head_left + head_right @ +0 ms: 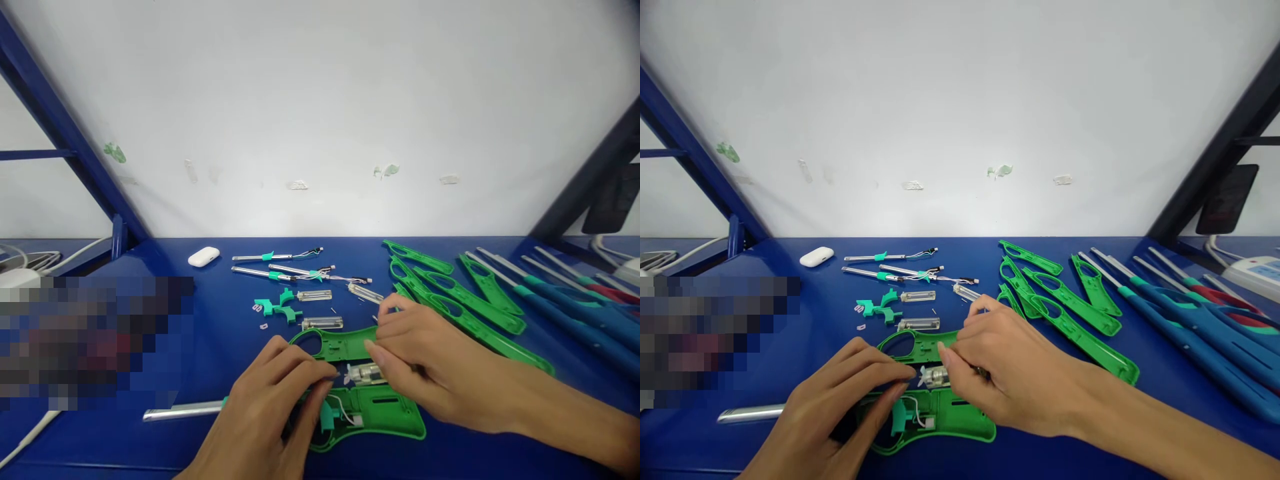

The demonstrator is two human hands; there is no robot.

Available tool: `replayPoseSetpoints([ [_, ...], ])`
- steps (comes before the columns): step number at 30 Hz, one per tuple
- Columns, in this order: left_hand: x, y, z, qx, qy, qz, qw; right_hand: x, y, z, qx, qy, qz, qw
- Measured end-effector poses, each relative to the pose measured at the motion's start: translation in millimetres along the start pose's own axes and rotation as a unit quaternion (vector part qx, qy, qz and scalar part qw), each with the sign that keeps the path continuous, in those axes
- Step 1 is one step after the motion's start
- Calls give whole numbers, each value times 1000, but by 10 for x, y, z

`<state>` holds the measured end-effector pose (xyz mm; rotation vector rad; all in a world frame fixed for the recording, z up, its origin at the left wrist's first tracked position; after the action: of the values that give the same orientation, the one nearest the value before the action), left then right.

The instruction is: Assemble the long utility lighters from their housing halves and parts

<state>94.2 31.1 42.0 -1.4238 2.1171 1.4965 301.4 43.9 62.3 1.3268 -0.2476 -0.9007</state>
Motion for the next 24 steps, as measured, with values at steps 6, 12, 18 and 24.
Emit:
replayPoseSetpoints([
  [6,6,-32,22,11,-7,4,1000,6,-39,-6,-18,2,6,1000],
  [12,4,-33,6,10,-9,8,1000,-2,-40,-11,-35,0,3,999],
  [18,5,-14,8,6,-9,12,1000,4,-50,-19,-44,-2,1,999],
  [24,8,-15,-15,6,-6,20,1000,16,-53,-21,-40,-4,7,999],
])
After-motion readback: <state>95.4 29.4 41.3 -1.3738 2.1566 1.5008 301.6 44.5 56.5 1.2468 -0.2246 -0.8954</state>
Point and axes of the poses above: each hand's wrist, its own x-axis away from the middle knuckle, its own y-axis out of the back of the hand, z = x × y, the point moved 4 cm from there along -x, towards the middle knuckle, and after that the axes turned 7 degrees about x, right-handed, at the moved point
